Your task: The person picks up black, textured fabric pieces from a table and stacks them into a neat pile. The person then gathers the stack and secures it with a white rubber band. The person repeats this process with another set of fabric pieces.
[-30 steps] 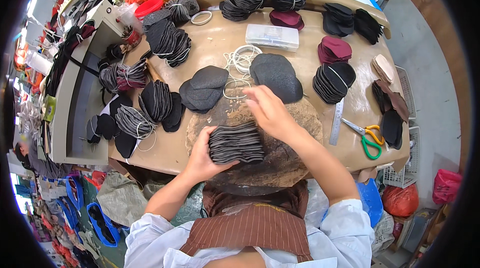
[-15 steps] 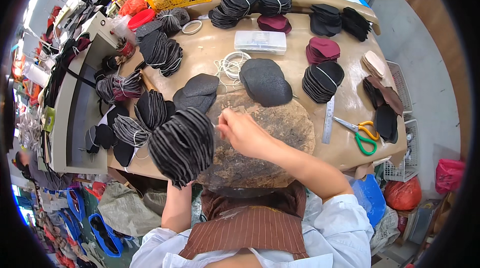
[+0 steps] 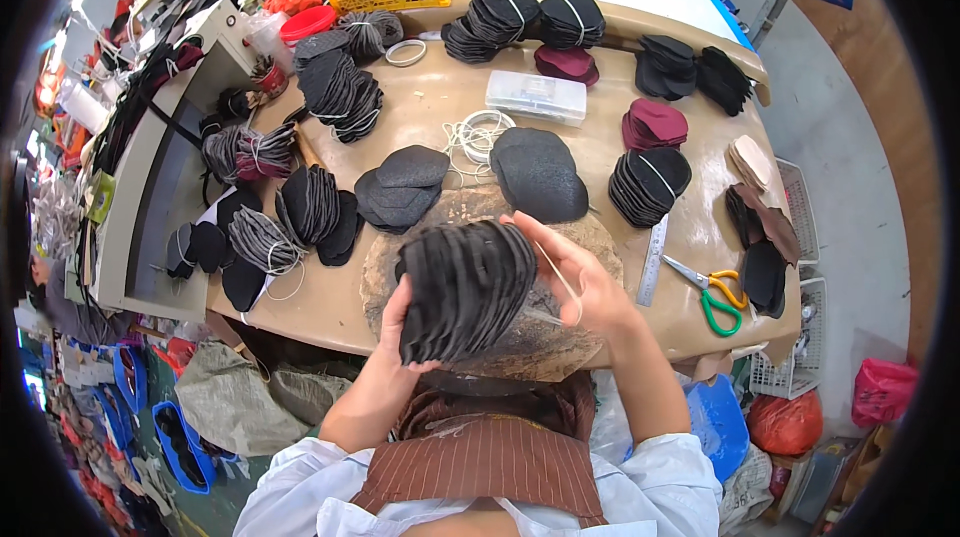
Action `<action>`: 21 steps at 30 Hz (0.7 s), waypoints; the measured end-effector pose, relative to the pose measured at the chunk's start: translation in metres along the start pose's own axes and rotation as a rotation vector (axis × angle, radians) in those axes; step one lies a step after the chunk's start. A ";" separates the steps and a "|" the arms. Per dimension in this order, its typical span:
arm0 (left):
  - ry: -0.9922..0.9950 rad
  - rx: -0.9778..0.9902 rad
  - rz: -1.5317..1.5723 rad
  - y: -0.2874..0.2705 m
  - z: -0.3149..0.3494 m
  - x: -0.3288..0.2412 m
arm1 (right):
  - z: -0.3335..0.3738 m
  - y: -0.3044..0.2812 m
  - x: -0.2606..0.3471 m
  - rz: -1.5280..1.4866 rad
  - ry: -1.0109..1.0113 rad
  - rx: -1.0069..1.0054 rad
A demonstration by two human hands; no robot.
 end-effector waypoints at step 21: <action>0.787 -0.205 -0.363 0.023 -0.028 -0.043 | 0.035 0.040 -0.016 -0.285 -0.129 -0.510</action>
Point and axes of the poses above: each hand's wrist, its own z-axis away from the middle knuckle, its own y-axis out of the palm, x = y × z, the point moved 4 cm from there along -z, towards the middle knuckle, and after that the axes turned 1 degree about -z, right-handed, at the moved point
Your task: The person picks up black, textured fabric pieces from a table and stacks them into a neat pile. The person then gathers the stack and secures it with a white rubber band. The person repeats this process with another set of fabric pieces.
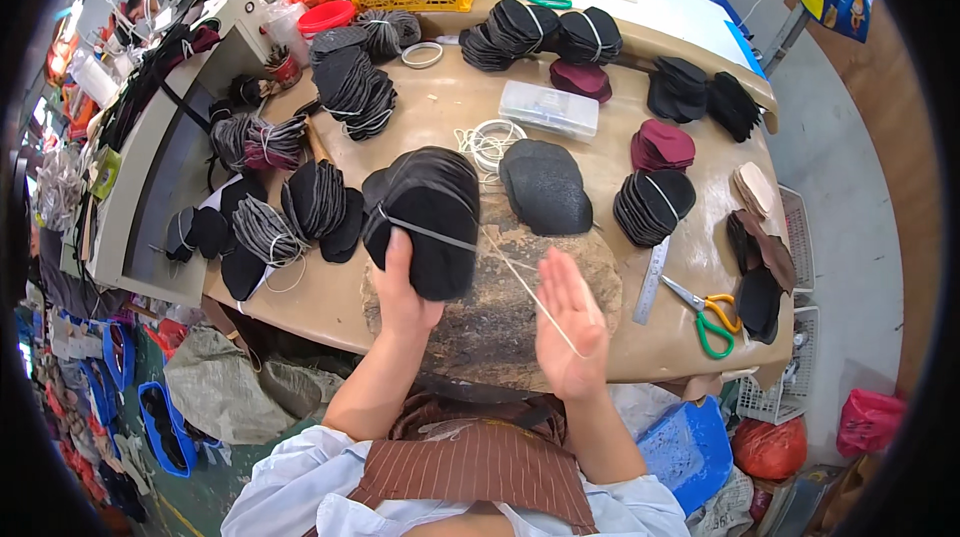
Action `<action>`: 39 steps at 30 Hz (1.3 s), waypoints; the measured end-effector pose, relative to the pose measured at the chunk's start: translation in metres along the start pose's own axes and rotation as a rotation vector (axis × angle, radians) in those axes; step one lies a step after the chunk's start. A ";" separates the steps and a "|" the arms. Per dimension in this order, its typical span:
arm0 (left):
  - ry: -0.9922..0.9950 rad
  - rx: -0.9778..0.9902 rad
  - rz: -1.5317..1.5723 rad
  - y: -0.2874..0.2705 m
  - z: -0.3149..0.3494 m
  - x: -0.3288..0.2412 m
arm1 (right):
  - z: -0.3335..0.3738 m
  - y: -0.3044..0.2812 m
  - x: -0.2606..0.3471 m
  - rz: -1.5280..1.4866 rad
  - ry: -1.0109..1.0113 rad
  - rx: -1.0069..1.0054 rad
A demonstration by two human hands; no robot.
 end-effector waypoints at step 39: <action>-0.037 1.204 -0.895 0.135 0.023 0.092 | 0.016 -0.086 0.141 1.340 -0.159 0.287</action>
Point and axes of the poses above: each hand's wrist, its own z-axis away from the middle knuckle, its own y-axis out of the palm, x = y × z, the point moved 4 cm from there along -z, towards the middle knuckle, and after that the axes turned 1 degree about -z, right-handed, at the moved point
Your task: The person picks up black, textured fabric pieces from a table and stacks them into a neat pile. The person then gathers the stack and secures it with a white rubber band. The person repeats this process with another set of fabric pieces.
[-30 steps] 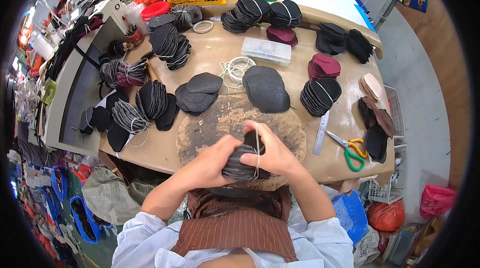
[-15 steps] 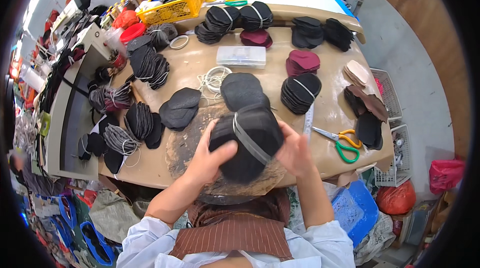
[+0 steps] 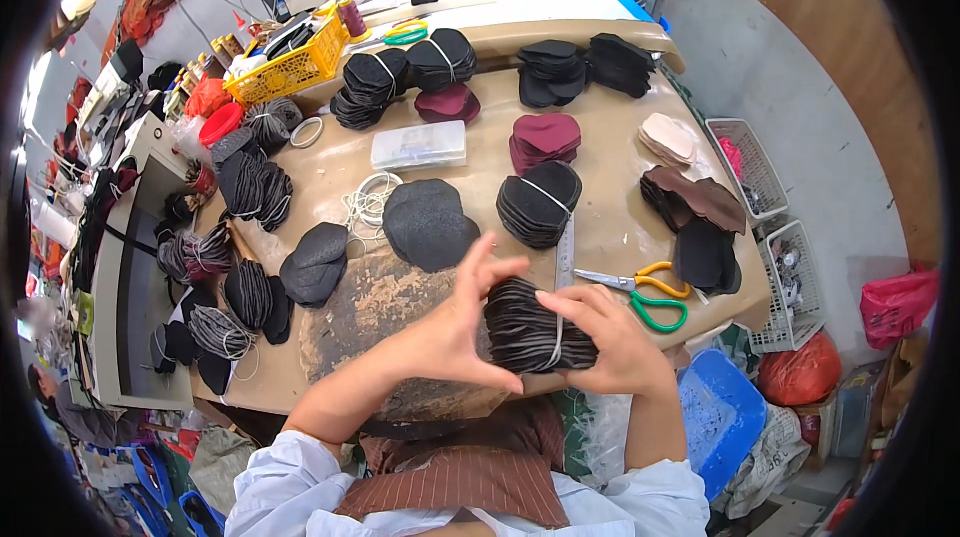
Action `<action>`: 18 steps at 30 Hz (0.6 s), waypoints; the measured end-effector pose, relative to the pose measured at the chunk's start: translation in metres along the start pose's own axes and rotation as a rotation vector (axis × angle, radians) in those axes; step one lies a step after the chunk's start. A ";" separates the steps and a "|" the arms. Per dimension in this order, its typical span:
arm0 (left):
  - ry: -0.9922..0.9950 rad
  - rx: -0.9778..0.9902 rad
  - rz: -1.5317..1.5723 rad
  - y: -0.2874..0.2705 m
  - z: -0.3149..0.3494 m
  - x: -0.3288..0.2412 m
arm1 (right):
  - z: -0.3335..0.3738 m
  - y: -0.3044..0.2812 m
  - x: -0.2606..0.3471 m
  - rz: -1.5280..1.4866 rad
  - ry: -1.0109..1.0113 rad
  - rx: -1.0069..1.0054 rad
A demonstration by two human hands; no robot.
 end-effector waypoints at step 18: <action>-0.573 -0.425 0.564 -0.064 -0.095 0.085 | -0.083 -0.055 -0.084 -1.236 0.263 -0.470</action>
Point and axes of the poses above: each hand's wrist, its own z-axis away from the middle knuckle, its own y-axis out of the palm, x = y × z, the point moved 4 cm from there along -z, towards the middle knuckle, and after that the axes turned 1 degree about -z, right-handed, at the moved point
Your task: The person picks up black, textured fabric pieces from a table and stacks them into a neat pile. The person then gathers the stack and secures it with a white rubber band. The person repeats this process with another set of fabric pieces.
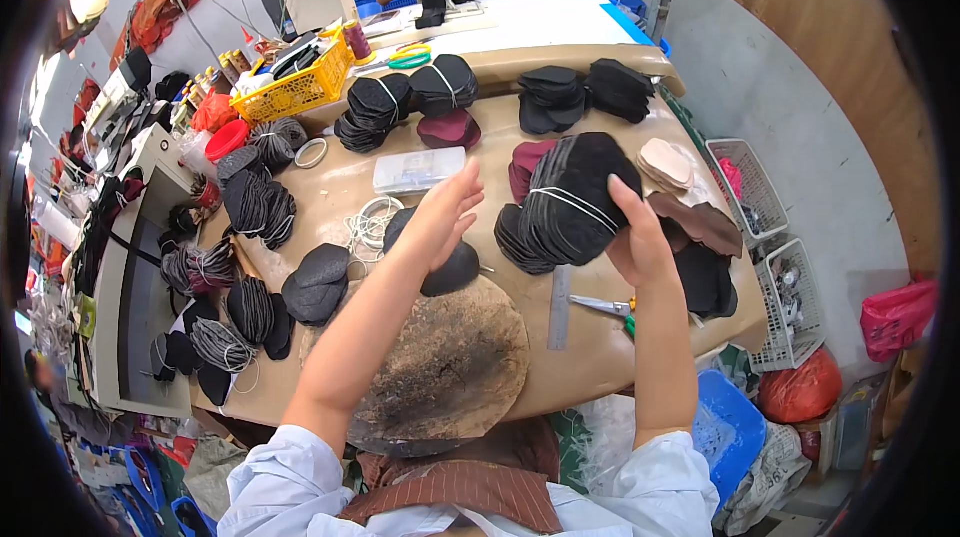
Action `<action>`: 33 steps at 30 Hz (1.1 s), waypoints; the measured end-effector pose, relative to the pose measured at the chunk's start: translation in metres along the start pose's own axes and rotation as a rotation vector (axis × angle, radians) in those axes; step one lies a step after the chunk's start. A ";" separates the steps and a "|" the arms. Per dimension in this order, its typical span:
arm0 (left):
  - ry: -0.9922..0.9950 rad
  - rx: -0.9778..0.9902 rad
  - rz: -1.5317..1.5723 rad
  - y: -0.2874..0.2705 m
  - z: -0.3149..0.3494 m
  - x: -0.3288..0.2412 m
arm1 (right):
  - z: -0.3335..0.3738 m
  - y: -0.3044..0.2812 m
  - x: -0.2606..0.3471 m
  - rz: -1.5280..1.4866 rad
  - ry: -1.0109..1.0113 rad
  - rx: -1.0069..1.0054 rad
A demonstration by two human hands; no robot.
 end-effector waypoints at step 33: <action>0.357 -0.141 -0.873 -0.053 0.248 0.103 | 0.140 0.100 -0.170 0.074 0.182 0.363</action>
Point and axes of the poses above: each hand's wrist, its own z-axis away from the middle knuckle, its own y-axis out of the palm, x = y × z, the point moved 4 cm from there along -z, towards the middle knuckle, and after that the axes turned 1 degree about -z, right-handed, at the moved point
